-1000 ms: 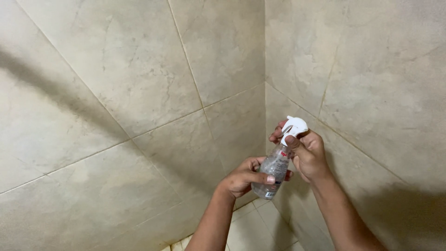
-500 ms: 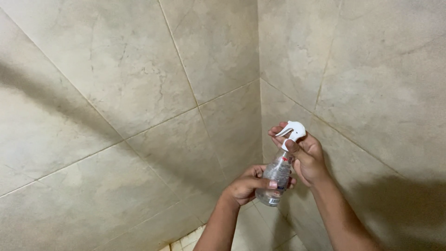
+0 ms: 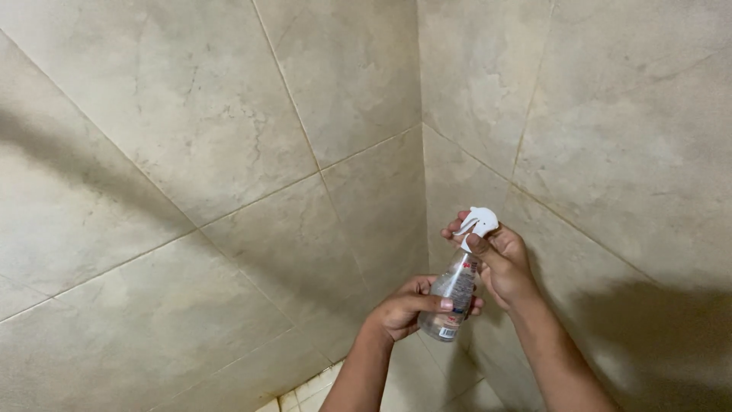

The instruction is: The person scrubs the tiled wall of a shower stall with a green and blue sponge. They then place the sponge on the toilet tank and pick up a spray bottle, spraying the cleaning solution onto the shower walls.

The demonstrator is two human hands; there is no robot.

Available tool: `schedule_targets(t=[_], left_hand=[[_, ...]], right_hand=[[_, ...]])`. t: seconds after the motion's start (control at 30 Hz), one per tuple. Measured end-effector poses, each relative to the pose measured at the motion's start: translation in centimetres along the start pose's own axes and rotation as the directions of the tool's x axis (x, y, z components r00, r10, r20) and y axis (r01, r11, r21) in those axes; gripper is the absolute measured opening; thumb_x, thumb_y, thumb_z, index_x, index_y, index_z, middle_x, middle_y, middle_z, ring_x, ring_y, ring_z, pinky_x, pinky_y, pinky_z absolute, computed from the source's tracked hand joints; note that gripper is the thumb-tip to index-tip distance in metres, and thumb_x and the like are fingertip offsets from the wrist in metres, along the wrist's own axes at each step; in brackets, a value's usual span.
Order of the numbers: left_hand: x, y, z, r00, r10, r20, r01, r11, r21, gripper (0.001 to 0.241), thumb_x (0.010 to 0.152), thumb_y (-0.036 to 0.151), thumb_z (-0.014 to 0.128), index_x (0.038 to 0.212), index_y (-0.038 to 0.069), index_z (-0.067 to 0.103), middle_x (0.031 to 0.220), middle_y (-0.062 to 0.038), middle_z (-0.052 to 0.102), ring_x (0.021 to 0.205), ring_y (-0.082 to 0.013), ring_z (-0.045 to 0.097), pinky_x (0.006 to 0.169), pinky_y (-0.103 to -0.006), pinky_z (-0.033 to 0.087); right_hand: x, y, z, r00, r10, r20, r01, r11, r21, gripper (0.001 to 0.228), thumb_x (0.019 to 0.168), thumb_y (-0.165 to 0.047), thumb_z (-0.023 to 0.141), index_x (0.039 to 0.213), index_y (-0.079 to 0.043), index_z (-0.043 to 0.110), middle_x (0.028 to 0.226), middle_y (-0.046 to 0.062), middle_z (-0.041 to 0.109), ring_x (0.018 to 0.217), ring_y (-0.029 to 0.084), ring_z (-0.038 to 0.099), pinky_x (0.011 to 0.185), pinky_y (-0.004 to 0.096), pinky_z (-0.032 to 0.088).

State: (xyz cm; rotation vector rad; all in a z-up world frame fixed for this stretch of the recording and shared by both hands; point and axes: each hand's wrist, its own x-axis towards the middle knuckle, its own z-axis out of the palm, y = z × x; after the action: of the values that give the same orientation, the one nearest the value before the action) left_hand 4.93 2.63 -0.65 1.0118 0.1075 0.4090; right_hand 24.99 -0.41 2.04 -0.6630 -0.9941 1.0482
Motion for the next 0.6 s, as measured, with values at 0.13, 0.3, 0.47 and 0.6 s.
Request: schedule_targets(t=[0.13,0.3,0.47,0.6], left_hand=[[0.0,-0.5,-0.7,1.0,0.006,-0.008,-0.006,1.0,0.007,0.056,0.089,0.015,0.076,0.138,-0.005,0.059,0.124,-0.017,0.072,0.114,-0.0226,0.071,0.105,-0.0336,0.052],[-0.6,-0.5,-0.8,0.999,-0.02,-0.043,0.021,1.0,0.008,0.056,0.088,0.016,0.078,0.136,-0.007,0.06,0.124,-0.017,0.073,0.114,-0.0232,0.071,0.105,-0.0355,0.052],[-1.3,-0.8,-0.4,0.998,0.012,-0.061,-0.01,1.0,0.025,0.057,0.086,0.015,0.078,0.136,-0.007,0.06,0.123,-0.017,0.073,0.115,-0.0236,0.071,0.109,-0.0351,0.052],[-2.0,-1.3,-1.2,0.993,0.054,-0.101,-0.05,0.998,0.045,0.057,0.086,0.014,0.079,0.135,-0.008,0.061,0.122,-0.018,0.073,0.113,-0.0247,0.071,0.108,-0.0357,0.052]], right_hand=[[0.2,2.4,-2.0,0.999,-0.023,0.031,0.022,0.999,0.029,0.047,0.097,-0.015,0.074,0.134,0.009,0.058,0.116,0.017,0.068,0.11,0.03,0.067,0.102,0.043,0.054],[-0.1,1.0,-0.2,0.999,0.017,0.034,-0.017,1.0,-0.002,0.053,0.092,-0.017,0.072,0.136,0.006,0.054,0.124,0.018,0.068,0.118,0.031,0.067,0.108,0.045,0.052],[-0.2,0.6,0.7,0.995,0.031,0.094,-0.029,0.999,-0.027,0.061,0.092,-0.019,0.07,0.142,0.007,0.048,0.137,0.021,0.063,0.133,0.032,0.06,0.118,0.046,0.045],[0.2,0.7,1.8,0.988,0.089,0.129,-0.082,0.995,-0.057,0.066,0.092,-0.021,0.069,0.147,0.006,0.044,0.144,0.023,0.06,0.137,0.033,0.058,0.119,0.046,0.043]])
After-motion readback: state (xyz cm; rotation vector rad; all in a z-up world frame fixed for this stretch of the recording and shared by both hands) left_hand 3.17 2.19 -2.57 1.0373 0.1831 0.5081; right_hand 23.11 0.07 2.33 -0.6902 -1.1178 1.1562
